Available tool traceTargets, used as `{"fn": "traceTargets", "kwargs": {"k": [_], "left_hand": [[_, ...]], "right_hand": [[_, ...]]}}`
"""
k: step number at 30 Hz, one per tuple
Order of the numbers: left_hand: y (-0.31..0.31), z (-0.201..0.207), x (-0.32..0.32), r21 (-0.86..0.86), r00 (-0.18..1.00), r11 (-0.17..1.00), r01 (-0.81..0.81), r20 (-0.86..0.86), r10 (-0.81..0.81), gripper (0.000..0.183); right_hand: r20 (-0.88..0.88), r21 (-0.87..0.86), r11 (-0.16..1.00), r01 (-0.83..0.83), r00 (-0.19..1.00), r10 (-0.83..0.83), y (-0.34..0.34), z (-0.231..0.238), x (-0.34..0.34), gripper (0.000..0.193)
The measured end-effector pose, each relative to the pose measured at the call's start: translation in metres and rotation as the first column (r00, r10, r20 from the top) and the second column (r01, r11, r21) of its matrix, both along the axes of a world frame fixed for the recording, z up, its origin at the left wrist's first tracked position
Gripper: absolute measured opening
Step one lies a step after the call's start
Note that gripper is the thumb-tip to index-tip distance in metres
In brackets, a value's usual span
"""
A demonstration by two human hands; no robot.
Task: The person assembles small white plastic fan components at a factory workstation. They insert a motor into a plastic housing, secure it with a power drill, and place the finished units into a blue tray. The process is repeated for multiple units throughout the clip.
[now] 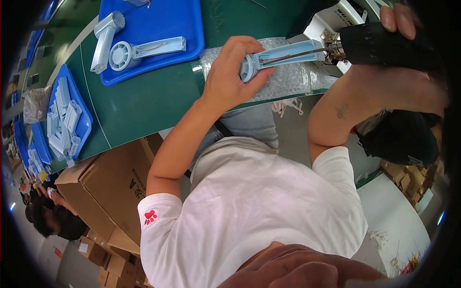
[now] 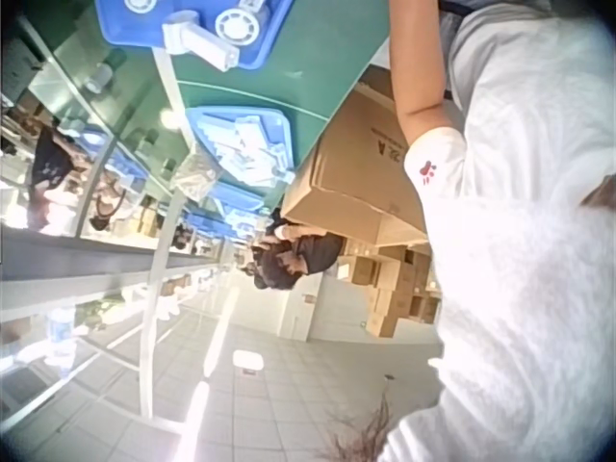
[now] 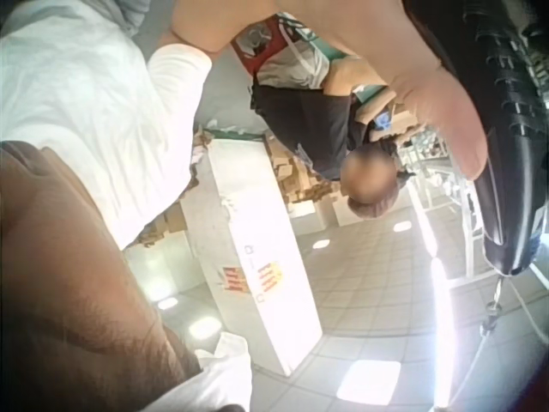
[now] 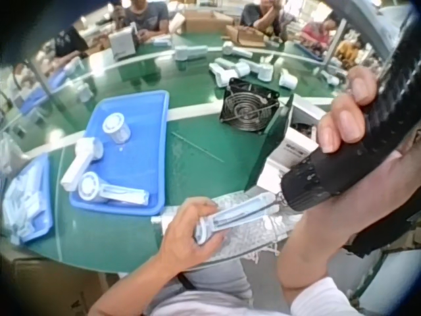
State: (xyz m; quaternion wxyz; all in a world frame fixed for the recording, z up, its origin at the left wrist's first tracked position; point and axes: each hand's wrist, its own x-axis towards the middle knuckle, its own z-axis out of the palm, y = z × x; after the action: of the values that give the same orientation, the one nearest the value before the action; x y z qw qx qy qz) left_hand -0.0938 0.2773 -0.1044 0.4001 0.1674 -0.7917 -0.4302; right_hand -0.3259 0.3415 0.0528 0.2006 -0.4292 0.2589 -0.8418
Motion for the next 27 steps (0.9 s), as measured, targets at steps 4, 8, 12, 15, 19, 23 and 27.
{"fn": "traceTargets", "kwargs": {"k": [4,8,12,15,19,23,27], "left_hand": [[0.001,0.001,0.000,-0.012,1.000,1.000,-0.004,0.006,0.004,0.041],[0.002,-0.002,0.001,0.023,1.000,1.000,0.004,0.002,-0.004,0.042],[0.003,-0.003,0.001,0.019,0.999,0.999,0.031,-0.014,-0.031,0.042],[0.003,-0.001,0.002,-0.008,1.000,1.000,0.022,-0.009,-0.022,0.042],[0.004,-0.001,-0.001,0.062,1.000,0.998,-0.018,-0.018,0.019,0.042],[0.000,0.005,-0.001,0.022,1.000,1.000,-0.023,0.011,0.022,0.044],[0.004,0.006,-0.001,0.060,0.992,0.994,-0.091,0.093,0.085,0.039]], "right_hand": [[0.019,-0.002,1.000,-0.022,1.000,0.022,0.003,-0.002,-0.002,0.078],[0.057,-0.010,0.998,-0.062,0.996,0.063,0.007,-0.006,-0.007,0.083],[0.132,-0.051,0.989,-0.136,0.981,0.141,0.014,-0.007,-0.014,0.088],[0.129,-0.038,0.994,-0.101,0.986,0.105,0.018,-0.007,-0.007,0.090],[0.065,0.051,0.997,0.059,0.996,-0.063,0.013,-0.004,0.013,0.096],[0.199,-0.036,0.977,-0.212,0.956,0.215,0.024,0.009,-0.003,0.080],[0.181,-0.036,0.952,-0.306,0.934,0.307,0.055,0.053,-0.059,0.056]]}}
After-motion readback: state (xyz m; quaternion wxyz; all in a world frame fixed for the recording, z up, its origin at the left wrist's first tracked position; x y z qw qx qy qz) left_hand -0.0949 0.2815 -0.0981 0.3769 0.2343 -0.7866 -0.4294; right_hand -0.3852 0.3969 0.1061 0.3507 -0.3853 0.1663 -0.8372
